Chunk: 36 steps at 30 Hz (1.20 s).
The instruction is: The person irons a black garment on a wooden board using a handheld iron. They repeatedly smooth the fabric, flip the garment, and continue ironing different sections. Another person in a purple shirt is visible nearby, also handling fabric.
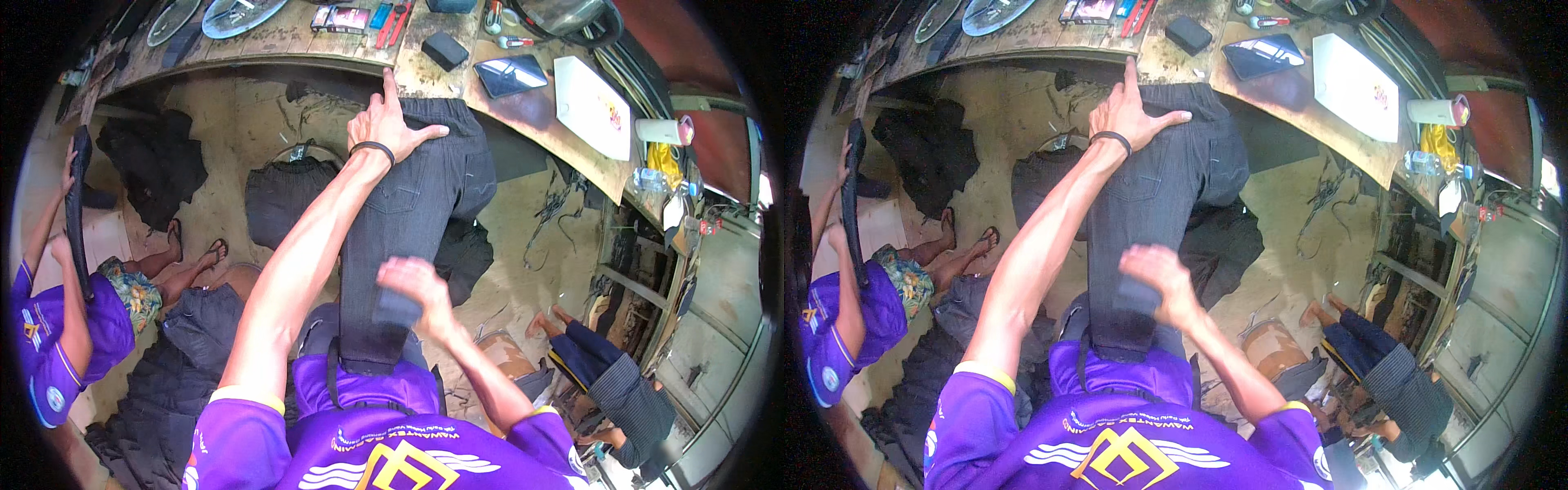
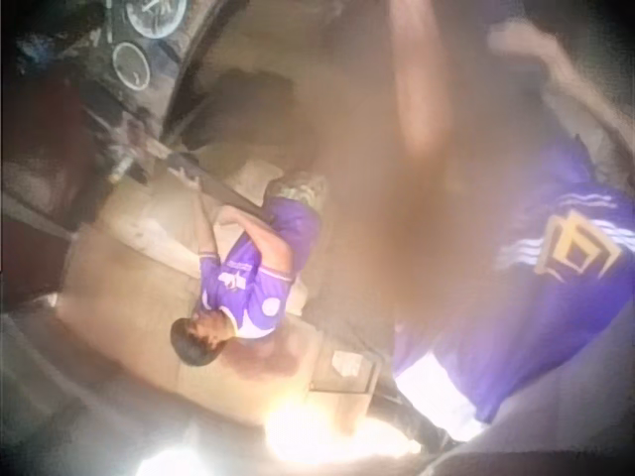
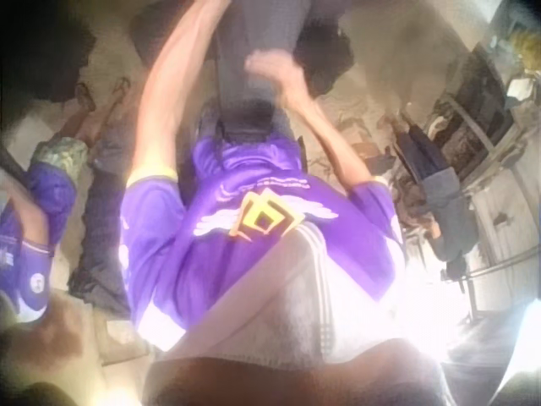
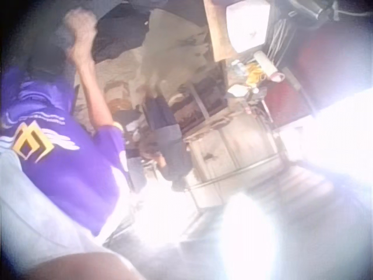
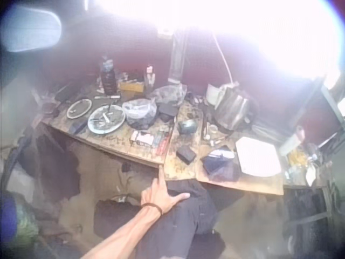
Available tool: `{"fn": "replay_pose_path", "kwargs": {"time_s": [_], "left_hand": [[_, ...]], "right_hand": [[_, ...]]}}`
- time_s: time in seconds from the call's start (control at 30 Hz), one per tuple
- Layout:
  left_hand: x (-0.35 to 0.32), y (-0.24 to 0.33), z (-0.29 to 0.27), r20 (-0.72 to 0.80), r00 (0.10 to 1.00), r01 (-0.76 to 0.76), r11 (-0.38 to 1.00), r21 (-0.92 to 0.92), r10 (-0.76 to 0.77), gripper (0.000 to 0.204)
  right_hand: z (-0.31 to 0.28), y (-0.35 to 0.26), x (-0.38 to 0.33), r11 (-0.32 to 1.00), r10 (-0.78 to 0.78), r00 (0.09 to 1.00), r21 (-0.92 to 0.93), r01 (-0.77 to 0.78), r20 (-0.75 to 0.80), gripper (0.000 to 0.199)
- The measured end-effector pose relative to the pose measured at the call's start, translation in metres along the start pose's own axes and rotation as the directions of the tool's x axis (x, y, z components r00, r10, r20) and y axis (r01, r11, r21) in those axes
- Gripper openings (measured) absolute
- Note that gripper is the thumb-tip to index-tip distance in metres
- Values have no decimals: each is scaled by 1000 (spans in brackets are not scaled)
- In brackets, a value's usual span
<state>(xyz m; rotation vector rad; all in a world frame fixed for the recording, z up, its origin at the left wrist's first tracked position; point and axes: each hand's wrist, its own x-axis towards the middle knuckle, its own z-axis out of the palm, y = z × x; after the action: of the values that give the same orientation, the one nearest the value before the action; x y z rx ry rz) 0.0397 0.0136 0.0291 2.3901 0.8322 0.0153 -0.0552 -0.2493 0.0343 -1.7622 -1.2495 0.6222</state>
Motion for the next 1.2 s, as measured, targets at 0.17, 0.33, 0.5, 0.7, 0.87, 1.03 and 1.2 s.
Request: {"fn": "replay_pose_path", "kwargs": {"time_s": [0.17, 0.33, 0.5, 0.7, 0.87, 1.03, 1.2], "left_hand": [[13, -6, 11, -74, 993, -83, 990, 115, 91, 143], [40, -10, 28, -198, 784, -503, 789, 353, 589, 118], [66, -4, 29, -83, 613, -703, 591, 397, 785, 92], [64, -6, 18, -12, 614, -714, 561, 419, 789, 84], [65, -10, 27, -186, 549, -719, 574, 392, 815, 79], [49, -2, 11, -234, 534, -702, 580, 414, 813, 67], [-32, -49, 2, -710, 658, -405, 913, -53, 251, 57]], "right_hand": [[3, -26, 14, 994, 64, 985, 75, -77, 158, 57], [24, -36, 16, 983, 85, 995, 161, -92, 49, 66], [19, -40, 31, 979, 32, 991, 194, -57, 129, 69], [34, -51, 42, 913, 110, 957, 354, -204, 268, 54], [39, -50, 52, 981, 65, 993, 178, -81, 95, 51], [33, -56, 23, 934, 246, 965, 245, -262, 91, 55], [-28, -27, 85, 828, 361, 349, 124, -547, -865, 54]]}}
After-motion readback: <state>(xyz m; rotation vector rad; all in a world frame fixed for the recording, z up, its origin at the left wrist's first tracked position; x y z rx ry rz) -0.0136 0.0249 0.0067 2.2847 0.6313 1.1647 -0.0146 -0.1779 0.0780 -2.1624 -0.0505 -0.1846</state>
